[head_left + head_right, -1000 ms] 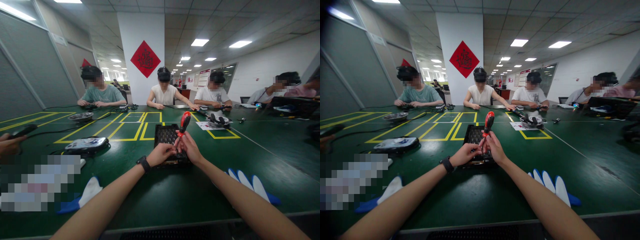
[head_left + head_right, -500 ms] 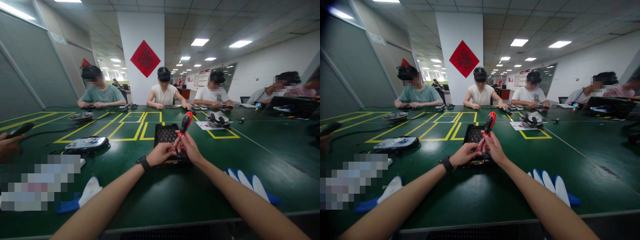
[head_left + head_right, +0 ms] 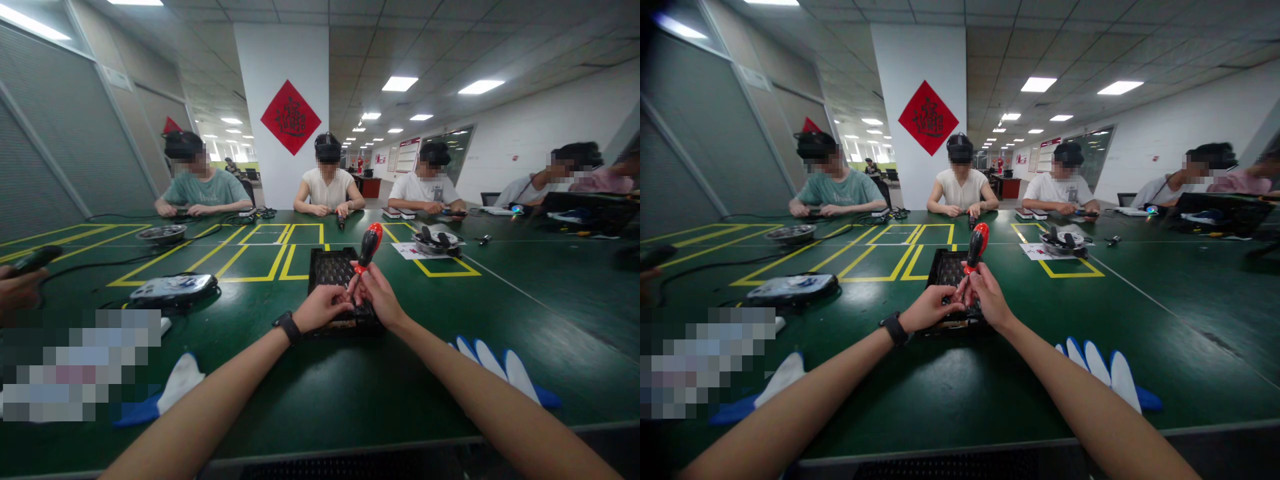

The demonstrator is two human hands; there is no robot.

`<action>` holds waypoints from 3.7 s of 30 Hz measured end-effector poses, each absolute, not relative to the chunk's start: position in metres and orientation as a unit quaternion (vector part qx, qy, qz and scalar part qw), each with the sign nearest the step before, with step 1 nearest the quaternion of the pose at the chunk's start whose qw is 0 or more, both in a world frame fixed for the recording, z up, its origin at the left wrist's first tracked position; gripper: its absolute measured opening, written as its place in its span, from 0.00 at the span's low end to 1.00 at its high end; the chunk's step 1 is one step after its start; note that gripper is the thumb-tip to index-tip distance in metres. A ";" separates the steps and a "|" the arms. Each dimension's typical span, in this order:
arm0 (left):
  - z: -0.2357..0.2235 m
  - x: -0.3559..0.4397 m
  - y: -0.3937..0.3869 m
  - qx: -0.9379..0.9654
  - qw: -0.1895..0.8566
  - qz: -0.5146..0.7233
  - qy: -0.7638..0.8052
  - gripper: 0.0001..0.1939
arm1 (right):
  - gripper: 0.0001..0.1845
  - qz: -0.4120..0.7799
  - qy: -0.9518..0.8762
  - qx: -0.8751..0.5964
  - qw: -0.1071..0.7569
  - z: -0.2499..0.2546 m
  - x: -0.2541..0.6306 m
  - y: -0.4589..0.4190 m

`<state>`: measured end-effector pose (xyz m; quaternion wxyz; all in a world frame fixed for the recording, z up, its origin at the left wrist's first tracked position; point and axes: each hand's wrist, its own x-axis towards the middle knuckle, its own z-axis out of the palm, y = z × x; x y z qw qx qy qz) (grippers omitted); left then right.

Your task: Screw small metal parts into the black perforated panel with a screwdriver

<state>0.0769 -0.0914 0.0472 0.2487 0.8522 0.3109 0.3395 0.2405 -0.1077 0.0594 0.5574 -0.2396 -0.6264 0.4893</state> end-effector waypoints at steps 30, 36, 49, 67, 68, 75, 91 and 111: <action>0.040 0.068 -0.073 0.747 0.143 0.455 0.462 0.14 | 0.15 0.368 -0.562 -0.312 0.672 0.059 0.252 -0.091; 0.010 0.048 -0.040 0.670 0.143 0.478 0.550 0.15 | 0.16 0.334 -0.564 -0.383 0.651 0.048 0.262 -0.078; -0.003 0.051 -0.032 0.574 0.300 0.525 0.552 0.23 | 0.15 0.404 -0.610 -0.342 0.590 0.041 0.255 -0.081; -0.001 0.041 -0.033 0.609 0.278 0.488 0.560 0.23 | 0.12 0.450 -0.555 -0.333 0.615 0.041 0.255 -0.079; 0.002 0.039 -0.033 0.621 0.257 0.487 0.557 0.23 | 0.12 0.460 -0.545 -0.333 0.617 0.040 0.255 -0.078; 0.033 0.048 -0.055 0.776 0.166 0.422 0.439 0.18 | 0.12 0.517 -0.494 -0.304 0.630 0.038 0.256 -0.076; 0.029 0.060 -0.066 0.800 0.235 0.359 0.420 0.10 | 0.11 0.512 -0.477 -0.293 0.651 0.040 0.257 -0.077; 0.034 0.061 -0.067 0.747 0.308 0.420 0.412 0.13 | 0.11 0.499 -0.479 -0.268 0.671 0.042 0.260 -0.079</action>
